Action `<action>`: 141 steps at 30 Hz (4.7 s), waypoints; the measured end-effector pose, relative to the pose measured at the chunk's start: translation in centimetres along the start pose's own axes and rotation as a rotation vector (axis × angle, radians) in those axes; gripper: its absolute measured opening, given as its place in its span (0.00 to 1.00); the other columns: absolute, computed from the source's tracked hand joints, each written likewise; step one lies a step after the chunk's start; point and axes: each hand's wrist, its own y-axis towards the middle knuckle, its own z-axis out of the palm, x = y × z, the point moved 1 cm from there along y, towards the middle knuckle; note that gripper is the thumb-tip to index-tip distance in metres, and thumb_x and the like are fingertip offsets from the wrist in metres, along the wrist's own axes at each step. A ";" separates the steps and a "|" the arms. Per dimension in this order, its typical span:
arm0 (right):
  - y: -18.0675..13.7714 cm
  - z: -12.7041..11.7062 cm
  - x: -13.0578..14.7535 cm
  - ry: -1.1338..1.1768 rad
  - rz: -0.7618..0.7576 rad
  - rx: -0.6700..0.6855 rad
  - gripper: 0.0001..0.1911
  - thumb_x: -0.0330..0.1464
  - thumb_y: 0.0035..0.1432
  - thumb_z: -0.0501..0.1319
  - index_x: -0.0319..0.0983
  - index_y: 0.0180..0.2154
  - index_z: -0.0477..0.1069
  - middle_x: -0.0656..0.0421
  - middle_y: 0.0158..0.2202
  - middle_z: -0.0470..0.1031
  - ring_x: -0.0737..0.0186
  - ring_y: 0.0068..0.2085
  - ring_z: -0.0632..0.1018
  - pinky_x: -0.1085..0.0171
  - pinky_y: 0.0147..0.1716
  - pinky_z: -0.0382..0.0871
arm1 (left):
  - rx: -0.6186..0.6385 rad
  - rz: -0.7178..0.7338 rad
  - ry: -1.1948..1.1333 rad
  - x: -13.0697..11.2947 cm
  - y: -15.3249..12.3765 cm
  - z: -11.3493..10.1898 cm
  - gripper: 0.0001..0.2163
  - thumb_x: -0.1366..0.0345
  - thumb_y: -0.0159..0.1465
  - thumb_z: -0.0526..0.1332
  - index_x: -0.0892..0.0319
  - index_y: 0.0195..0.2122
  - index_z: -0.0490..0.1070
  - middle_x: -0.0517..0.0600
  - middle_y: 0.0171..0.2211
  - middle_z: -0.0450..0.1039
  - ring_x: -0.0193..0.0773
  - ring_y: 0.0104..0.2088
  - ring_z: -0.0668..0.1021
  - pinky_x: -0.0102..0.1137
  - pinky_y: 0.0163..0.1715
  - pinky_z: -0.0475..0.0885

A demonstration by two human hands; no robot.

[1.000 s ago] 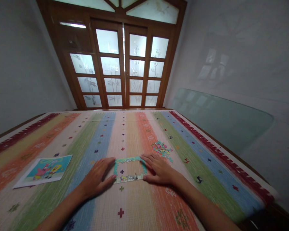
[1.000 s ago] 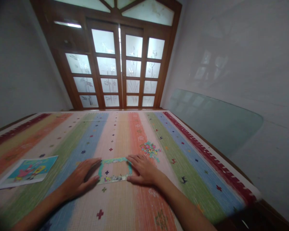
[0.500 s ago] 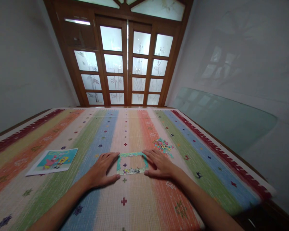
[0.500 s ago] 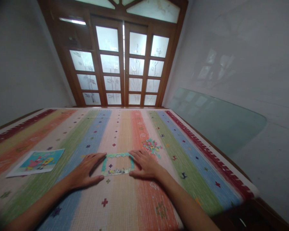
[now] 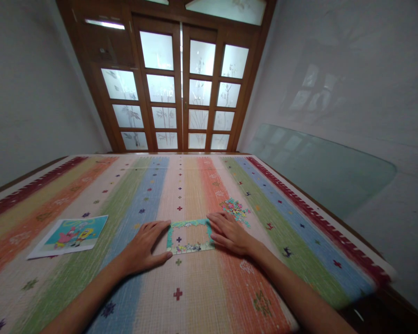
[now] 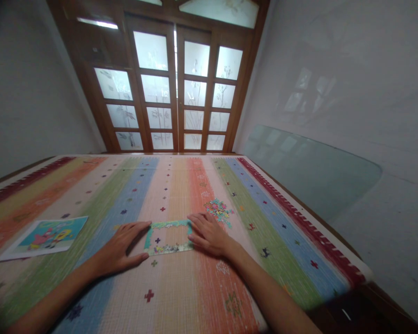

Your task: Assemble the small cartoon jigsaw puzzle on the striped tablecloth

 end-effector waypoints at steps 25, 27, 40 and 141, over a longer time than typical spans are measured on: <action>1.0 0.3 -6.0 -0.160 0.540 -0.225 0.20 0.38 0.66 0.57 0.38 0.55 0.74 0.50 0.53 0.79 0.46 0.56 0.71 0.52 0.55 0.57 | -0.046 0.011 -0.016 0.1 -0.1 0.3 0.33 0.52 0.65 0.64 0.54 0.68 0.57 0.58 0.60 0.71 0.56 0.58 0.73 0.49 0.58 0.68; 1.4 0.1 -6.3 -0.172 0.551 -0.207 0.19 0.36 0.66 0.57 0.39 0.54 0.76 0.50 0.53 0.79 0.46 0.55 0.70 0.53 0.53 0.57 | -0.038 0.007 -0.015 0.1 -0.1 0.3 0.33 0.52 0.65 0.64 0.55 0.68 0.57 0.59 0.61 0.70 0.56 0.58 0.73 0.50 0.58 0.68; 4.3 -1.9 -8.2 -0.240 0.589 -0.022 0.11 0.32 0.62 0.64 0.46 0.42 0.84 0.50 0.50 0.77 0.46 0.53 0.68 0.55 0.48 0.57 | -0.016 0.009 -0.031 0.1 -0.1 0.4 0.33 0.50 0.65 0.63 0.54 0.68 0.56 0.59 0.61 0.70 0.57 0.58 0.73 0.52 0.58 0.67; 6.2 2.2 4.6 0.302 0.047 0.084 0.08 0.23 0.58 0.68 0.41 0.35 0.84 0.58 0.33 0.84 0.62 0.35 0.77 0.61 0.45 0.66 | 0.018 0.040 0.029 0.0 0.4 0.2 0.28 0.48 0.67 0.60 0.57 0.64 0.62 0.60 0.63 0.69 0.56 0.60 0.72 0.51 0.58 0.65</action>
